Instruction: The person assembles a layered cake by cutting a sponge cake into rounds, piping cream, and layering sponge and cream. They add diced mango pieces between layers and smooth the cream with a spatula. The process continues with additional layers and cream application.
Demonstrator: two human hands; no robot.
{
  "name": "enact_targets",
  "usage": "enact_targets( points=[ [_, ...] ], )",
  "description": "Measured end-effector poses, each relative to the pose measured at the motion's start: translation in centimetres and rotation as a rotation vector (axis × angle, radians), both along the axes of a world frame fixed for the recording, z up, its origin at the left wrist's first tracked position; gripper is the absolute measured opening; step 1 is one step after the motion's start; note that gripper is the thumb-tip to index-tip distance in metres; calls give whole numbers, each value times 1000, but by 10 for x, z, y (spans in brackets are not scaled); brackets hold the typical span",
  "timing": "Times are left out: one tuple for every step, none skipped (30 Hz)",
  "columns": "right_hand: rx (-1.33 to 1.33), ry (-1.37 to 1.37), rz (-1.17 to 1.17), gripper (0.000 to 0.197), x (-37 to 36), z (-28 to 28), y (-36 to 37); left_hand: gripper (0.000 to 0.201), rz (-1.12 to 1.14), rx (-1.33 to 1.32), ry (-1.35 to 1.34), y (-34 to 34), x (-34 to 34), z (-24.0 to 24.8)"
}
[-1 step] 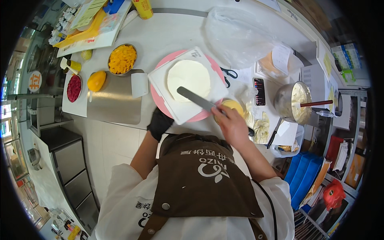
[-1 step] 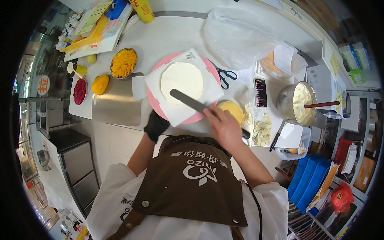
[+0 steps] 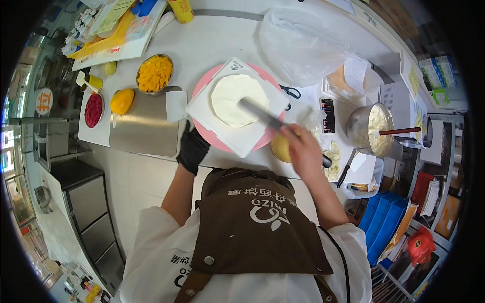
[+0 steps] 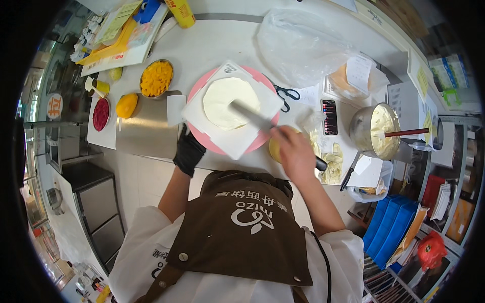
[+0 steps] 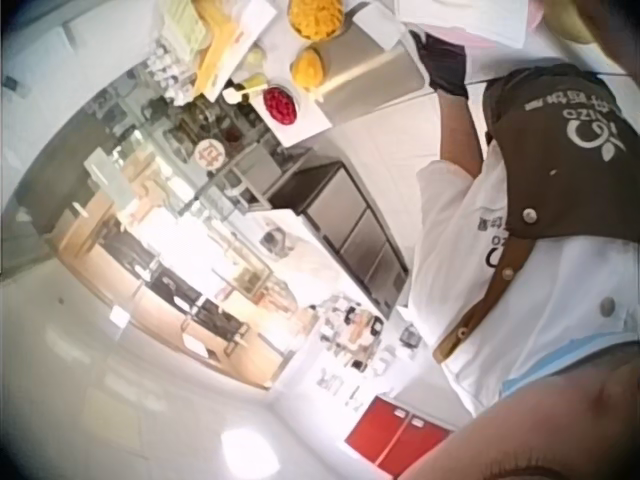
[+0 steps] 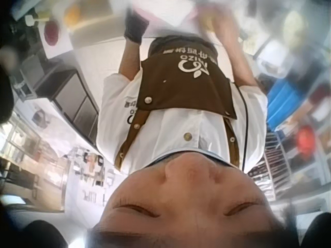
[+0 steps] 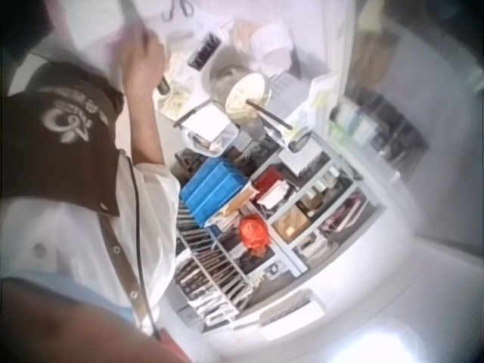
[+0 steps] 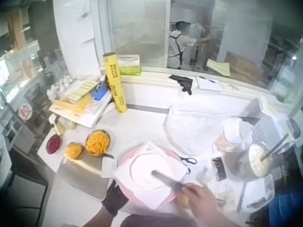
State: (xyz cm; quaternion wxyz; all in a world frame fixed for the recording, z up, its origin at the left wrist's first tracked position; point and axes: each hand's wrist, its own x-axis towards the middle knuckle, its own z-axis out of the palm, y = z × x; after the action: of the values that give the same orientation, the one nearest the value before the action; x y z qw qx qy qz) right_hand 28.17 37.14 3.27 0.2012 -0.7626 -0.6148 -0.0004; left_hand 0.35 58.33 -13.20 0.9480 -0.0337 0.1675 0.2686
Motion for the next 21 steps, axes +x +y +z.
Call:
enact_targets(
  points=[
    [7, 27, -157, 54, 4, -1, -1, 62, 43, -47, 5, 9, -6, 5],
    [-26, 76, -210, 54, 6, 0, -2, 66, 85, -93, 10, 14, -10, 7],
    [-38, 98, -145, 55, 3, -4, -2, 60, -8, 22, 40, 10, -5, 9],
    [-52, 120, -80, 55, -4, -7, -1, 62, -160, 455, 287, -4, 0, 10],
    [-71, 144, -5, 56, -16, -8, -1, 64, -314, 889, 533, -25, 5, 10],
    [-91, 170, 72, 56, -29, -8, 0, 65, -468, 1321, 782, -41, 10, 10],
    [-133, 157, 110, 57, -32, -3, 1, 64, -633, 1648, 748, -43, 19, 12],
    [-94, 122, 60, 57, -25, -4, 1, 63, -802, 1973, 694, -44, 26, 13],
    [-53, 86, 18, 57, -12, -5, 1, 63, -588, 1737, 674, -54, 25, -4],
    [-16, 53, -33, 57, -2, -6, -1, 64, -376, 1529, 602, -60, 29, -7],
    [-3, 59, -144, 57, 3, -7, -1, 65, -389, 1530, 656, -56, 24, -10],
    [-12, 102, -138, 57, 1, -8, -2, 66, -408, 1537, 700, -46, 25, 1],
    [-20, 146, -118, 57, -3, -11, -1, 65, -390, 1272, 593, -42, 15, -7],
    [-28, 189, -96, 56, -10, -14, 1, 64, -342, 982, 481, -36, 5, -15],
    [-65, 181, -16, 56, -23, -18, 1, 63, -280, 713, 391, -32, -6, -24],
    [-116, 253, 36, 54, -37, -13, 2, 61, -78, 75, 31, -23, -5, -21],
    [-116, 300, 113, 54, -44, -12, 0, 56, -69, -83, -28, -17, -13, -22],
    [-120, 339, 196, 54, -45, -8, 2, 55, -47, -111, -27, -14, -14, -17],
    [-107, 358, 228, 54, -41, -3, 6, 61, 3, -108, 36, -13, -12, -12],
    [-96, 378, 261, 55, -34, 7, 9, 69, 54, -107, 100, -14, -10, -9],
    [-88, 395, 303, 55, -27, 22, 15, 63, 29, 25, 80, -18, -11, -21]
  ],
)
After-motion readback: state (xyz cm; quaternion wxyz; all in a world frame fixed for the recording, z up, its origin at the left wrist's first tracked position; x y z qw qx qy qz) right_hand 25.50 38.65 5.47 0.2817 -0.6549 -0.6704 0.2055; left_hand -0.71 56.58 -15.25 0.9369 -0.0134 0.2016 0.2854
